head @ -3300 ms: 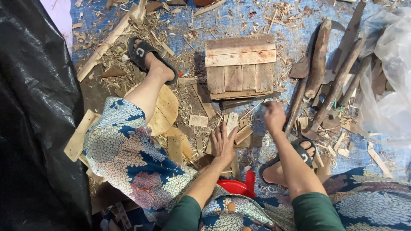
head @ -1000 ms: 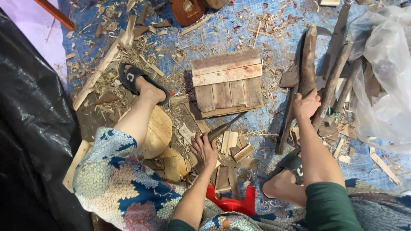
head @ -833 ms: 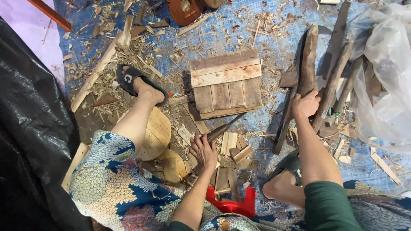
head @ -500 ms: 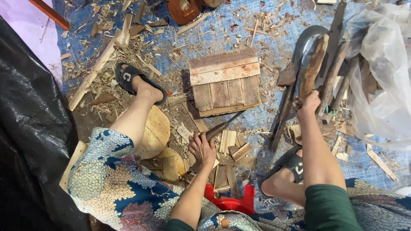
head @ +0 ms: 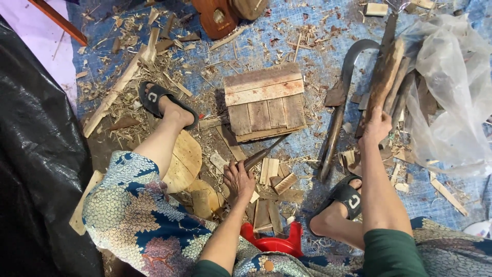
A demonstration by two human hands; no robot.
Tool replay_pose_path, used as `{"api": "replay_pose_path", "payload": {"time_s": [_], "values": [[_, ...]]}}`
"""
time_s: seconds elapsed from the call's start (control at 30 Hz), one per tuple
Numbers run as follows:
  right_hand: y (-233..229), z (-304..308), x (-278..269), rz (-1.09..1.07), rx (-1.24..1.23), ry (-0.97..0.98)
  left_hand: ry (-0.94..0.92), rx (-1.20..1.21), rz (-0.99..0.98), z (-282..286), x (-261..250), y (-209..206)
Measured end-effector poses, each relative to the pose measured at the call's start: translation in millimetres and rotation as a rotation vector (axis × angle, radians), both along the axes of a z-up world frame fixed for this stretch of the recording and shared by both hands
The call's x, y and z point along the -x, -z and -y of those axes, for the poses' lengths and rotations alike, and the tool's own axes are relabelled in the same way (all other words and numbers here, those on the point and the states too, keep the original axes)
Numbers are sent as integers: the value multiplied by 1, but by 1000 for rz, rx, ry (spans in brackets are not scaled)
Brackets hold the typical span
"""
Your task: Shaping a circular wooden component using a chisel and mallet on a workshop floor covered in wood shavings.
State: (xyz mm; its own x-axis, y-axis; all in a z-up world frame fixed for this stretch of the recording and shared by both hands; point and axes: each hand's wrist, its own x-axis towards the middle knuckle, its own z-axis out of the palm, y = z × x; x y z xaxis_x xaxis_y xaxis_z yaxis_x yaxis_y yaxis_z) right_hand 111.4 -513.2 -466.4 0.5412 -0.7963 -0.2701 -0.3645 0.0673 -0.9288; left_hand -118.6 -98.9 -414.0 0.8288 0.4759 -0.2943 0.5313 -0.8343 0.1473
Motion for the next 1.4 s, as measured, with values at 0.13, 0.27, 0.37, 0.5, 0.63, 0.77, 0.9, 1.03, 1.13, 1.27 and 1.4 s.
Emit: {"api": "replay_pose_path", "payload": {"time_s": [0.13, 0.27, 0.37, 0.5, 0.63, 0.77, 0.9, 1.03, 1.13, 1.27, 1.4], "values": [[0, -8, 11, -264, 385, -54, -7, 16, -4, 0, -1, -7], [-24, -31, 33, -398, 697, -182, 8, 16, 5, -1, 0, -9], [-36, -39, 36, -421, 742, -289, 3, 20, 1, -1, -1, -9], [-32, -42, 31, -463, 771, -362, -36, 18, 7, 2, -2, -8], [-33, -48, 37, -497, 735, -449, -23, -16, 13, 2, -4, -7], [-1, -37, 42, -534, 725, -484, -16, -26, -5, 2, -3, -9], [-33, -54, 53, -503, 876, -437, -14, -24, -2, 2, -3, -5], [-16, -76, 58, -593, 974, -500, -25, -16, -14, 3, -4, -6], [-12, -95, 63, -818, 965, -781, -26, -9, -50, 2, -6, -6], [-21, -109, 68, -832, 837, -795, -34, -4, -67, 3, -5, -3], [-8, -102, 68, -789, 730, -768, -31, 15, -63, 2, -6, -7]]}}
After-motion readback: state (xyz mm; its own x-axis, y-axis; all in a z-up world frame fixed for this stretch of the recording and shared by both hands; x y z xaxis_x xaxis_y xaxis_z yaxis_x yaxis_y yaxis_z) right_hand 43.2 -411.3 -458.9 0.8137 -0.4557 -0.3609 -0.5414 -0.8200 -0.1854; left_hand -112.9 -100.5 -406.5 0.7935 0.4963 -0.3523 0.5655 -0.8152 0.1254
